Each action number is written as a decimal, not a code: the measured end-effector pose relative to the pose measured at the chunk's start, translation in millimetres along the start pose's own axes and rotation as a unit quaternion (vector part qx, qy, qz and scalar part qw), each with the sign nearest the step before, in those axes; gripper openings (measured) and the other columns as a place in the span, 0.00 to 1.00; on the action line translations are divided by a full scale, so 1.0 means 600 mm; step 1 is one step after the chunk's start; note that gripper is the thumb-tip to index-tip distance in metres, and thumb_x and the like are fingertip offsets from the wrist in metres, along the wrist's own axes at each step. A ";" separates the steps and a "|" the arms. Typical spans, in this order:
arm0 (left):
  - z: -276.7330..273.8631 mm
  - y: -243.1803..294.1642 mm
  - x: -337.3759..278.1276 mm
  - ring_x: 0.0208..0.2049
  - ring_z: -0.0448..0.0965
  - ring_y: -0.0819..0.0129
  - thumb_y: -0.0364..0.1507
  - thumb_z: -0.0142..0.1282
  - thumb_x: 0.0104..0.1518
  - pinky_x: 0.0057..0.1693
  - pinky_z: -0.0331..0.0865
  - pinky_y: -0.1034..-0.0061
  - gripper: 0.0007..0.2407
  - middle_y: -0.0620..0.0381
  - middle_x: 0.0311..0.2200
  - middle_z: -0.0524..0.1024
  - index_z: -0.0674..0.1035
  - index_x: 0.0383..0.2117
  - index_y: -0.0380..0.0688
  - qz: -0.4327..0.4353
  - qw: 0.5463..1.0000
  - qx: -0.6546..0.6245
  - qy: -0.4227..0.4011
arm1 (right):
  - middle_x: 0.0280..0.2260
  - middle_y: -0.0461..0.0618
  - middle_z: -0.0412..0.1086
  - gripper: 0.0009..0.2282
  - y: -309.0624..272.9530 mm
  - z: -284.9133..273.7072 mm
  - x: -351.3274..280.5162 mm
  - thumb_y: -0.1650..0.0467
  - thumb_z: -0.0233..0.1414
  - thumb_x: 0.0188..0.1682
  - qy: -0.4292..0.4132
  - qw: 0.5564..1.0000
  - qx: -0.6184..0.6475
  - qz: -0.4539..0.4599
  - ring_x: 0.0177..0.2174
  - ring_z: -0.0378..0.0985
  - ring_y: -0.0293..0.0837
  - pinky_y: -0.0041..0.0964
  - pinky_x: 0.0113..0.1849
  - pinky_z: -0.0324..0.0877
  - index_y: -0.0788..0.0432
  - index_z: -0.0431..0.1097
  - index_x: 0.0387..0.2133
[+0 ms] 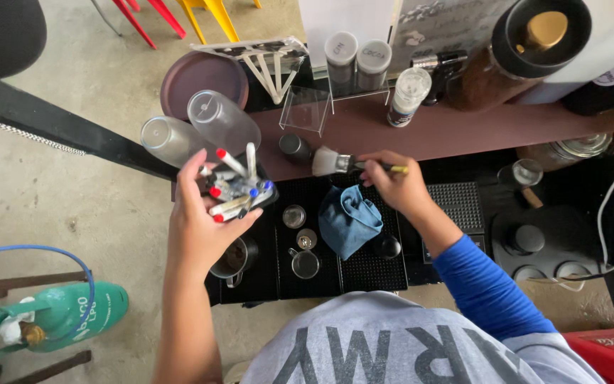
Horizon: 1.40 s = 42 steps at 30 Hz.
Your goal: The person cleans a bar station by wiping down various items with a blue cloth and a small brush. They handle metal cups, plastic containers, and a large jar, moving them around the counter to clean underneath and around them. The person also wipes the surface of the counter and a black mat.
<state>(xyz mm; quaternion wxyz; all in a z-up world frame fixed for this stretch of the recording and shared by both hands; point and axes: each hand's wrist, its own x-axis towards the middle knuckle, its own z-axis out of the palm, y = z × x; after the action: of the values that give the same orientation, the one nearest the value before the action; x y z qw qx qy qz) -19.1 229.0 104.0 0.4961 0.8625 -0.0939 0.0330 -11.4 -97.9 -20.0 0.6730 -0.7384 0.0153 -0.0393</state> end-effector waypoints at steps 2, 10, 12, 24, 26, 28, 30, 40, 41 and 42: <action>-0.016 -0.029 -0.012 0.49 0.81 0.57 0.29 0.76 0.37 0.49 0.79 0.66 0.43 0.49 0.56 0.70 0.60 0.64 0.47 -0.007 0.994 0.105 -0.003 | 0.38 0.52 0.78 0.08 0.028 -0.025 -0.006 0.77 0.50 0.56 0.031 0.999 -0.016 -0.009 0.35 0.82 0.40 0.32 0.36 0.79 0.66 0.76 0.43; 0.015 -0.182 -0.025 0.47 0.80 0.51 0.32 0.75 0.37 0.49 0.76 0.59 0.36 0.52 0.57 0.70 0.65 0.56 0.50 -0.072 0.970 0.219 -0.075 | 0.36 0.54 0.77 0.07 -0.044 -0.285 -0.122 0.75 0.54 0.57 0.266 0.891 -0.369 0.009 0.35 0.82 0.42 0.34 0.37 0.75 0.64 0.77 0.44; 0.025 -0.212 -0.021 0.48 0.79 0.48 0.32 0.75 0.37 0.48 0.76 0.58 0.36 0.51 0.57 0.69 0.65 0.55 0.49 -0.045 0.965 0.238 -0.105 | 0.36 0.54 0.78 0.07 -0.083 -0.308 -0.157 0.75 0.55 0.57 0.303 0.808 -0.504 -0.021 0.35 0.81 0.41 0.33 0.37 0.75 0.63 0.78 0.45; 0.028 -0.133 0.021 0.49 0.78 0.46 0.35 0.76 0.37 0.50 0.76 0.57 0.40 0.45 0.61 0.65 0.64 0.60 0.56 -0.157 0.885 0.404 -0.170 | 0.39 0.50 0.78 0.09 -0.008 -0.043 -0.037 0.76 0.52 0.56 0.070 0.995 -0.059 -0.036 0.38 0.82 0.38 0.30 0.41 0.77 0.65 0.75 0.48; 0.025 -0.083 0.025 0.50 0.78 0.45 0.38 0.75 0.38 0.50 0.75 0.57 0.39 0.44 0.61 0.65 0.65 0.60 0.53 -0.139 0.881 0.423 -0.161 | 0.38 0.51 0.78 0.09 0.012 -0.112 -0.058 0.76 0.51 0.56 0.136 0.987 -0.069 0.039 0.37 0.82 0.40 0.31 0.37 0.75 0.65 0.75 0.47; 0.032 -0.034 0.024 0.50 0.77 0.45 0.42 0.74 0.42 0.50 0.75 0.56 0.38 0.48 0.58 0.69 0.64 0.60 0.50 -0.142 0.873 0.432 -0.177 | 0.37 0.53 0.78 0.08 0.016 -0.211 -0.111 0.77 0.50 0.57 0.206 0.971 -0.110 0.048 0.36 0.83 0.42 0.31 0.38 0.76 0.67 0.76 0.44; 0.070 0.006 0.032 0.48 0.79 0.47 0.44 0.72 0.44 0.46 0.76 0.58 0.36 0.44 0.55 0.71 0.67 0.57 0.42 0.062 0.934 0.328 -0.129 | 0.36 0.55 0.77 0.07 0.005 -0.303 -0.169 0.79 0.50 0.62 0.272 0.920 -0.282 -0.031 0.38 0.83 0.43 0.32 0.40 0.76 0.71 0.76 0.41; 0.400 0.093 0.227 0.40 0.83 0.50 0.42 0.69 0.52 0.40 0.80 0.65 0.35 0.44 0.55 0.72 0.64 0.62 0.40 0.287 0.952 0.108 -0.020 | 0.35 0.51 0.79 0.09 -0.062 -0.221 -0.182 0.77 0.55 0.51 0.184 0.947 -0.263 -0.022 0.35 0.80 0.38 0.29 0.38 0.73 0.63 0.77 0.44; 0.410 0.093 0.235 0.39 0.84 0.53 0.40 0.69 0.54 0.41 0.80 0.65 0.30 0.48 0.53 0.75 0.66 0.60 0.43 0.254 0.960 0.110 -0.047 | 0.34 0.51 0.79 0.10 -0.067 -0.202 -0.172 0.76 0.57 0.48 0.139 0.959 -0.244 -0.032 0.35 0.80 0.38 0.30 0.38 0.73 0.63 0.77 0.43; 0.412 0.094 0.239 0.38 0.85 0.56 0.39 0.68 0.57 0.43 0.80 0.65 0.26 0.51 0.52 0.78 0.69 0.58 0.46 0.220 0.966 0.114 -0.073 | 0.34 0.51 0.79 0.10 -0.071 -0.185 -0.162 0.76 0.58 0.47 0.107 0.965 -0.238 -0.031 0.34 0.80 0.38 0.31 0.38 0.73 0.63 0.77 0.43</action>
<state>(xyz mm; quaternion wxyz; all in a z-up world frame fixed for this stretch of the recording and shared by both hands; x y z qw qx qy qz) 101.4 -30.3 48.3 0.3672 0.8714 -0.3131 0.0883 -118.2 -196.8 28.9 0.4707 -0.8690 0.0729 -0.1341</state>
